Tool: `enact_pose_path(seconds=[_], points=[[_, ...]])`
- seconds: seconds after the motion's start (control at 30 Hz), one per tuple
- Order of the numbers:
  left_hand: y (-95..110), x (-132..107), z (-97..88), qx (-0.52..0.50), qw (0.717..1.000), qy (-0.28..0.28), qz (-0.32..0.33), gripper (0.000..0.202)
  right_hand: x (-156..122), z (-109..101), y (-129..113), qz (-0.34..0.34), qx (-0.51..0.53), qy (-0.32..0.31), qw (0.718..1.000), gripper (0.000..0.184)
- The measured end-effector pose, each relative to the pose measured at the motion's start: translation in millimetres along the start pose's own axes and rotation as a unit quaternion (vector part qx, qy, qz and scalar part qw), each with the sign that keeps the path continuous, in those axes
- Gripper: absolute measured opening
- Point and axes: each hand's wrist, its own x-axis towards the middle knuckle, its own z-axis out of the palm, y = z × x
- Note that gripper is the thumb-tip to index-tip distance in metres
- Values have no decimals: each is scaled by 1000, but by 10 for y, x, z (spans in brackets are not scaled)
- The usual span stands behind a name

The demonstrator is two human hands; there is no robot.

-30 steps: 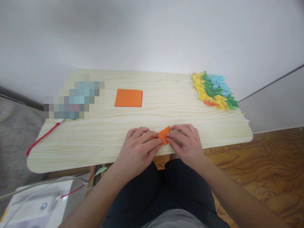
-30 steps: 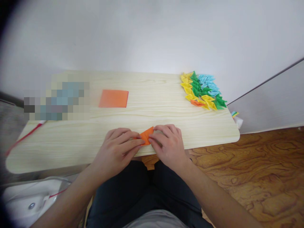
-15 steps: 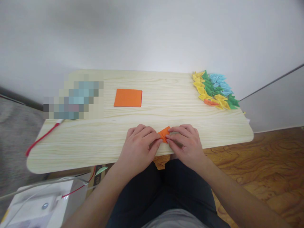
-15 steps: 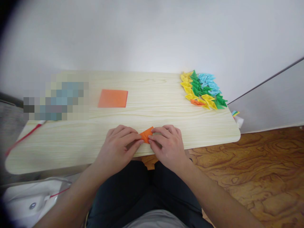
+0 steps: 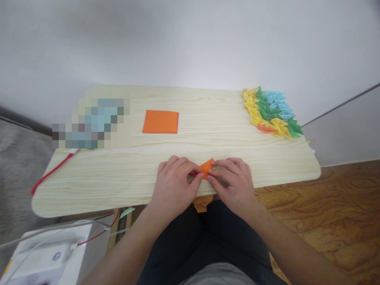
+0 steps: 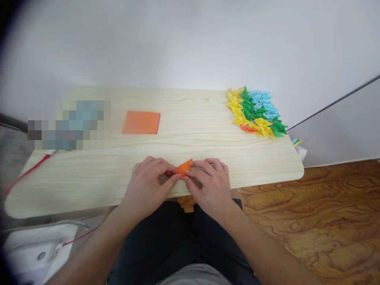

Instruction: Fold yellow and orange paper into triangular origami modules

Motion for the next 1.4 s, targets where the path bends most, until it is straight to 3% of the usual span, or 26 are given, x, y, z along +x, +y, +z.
enact_pose_path(seconds=[0.53, 1.0, 1.4], points=[[-5, 25, -14, -9, 1000, -5, -15, 5, -41, 73, -57, 16, -18, 24, 999, 6], [-165, -6, -86, 14, 999, -7, 41, 15, -47, 32, -101, 36, -28, 6, 999, 8], [-162, -46, -129, 55, 996, 4, 70, 15, -5, 20, -173, 61, -25, -4, 998, 9]])
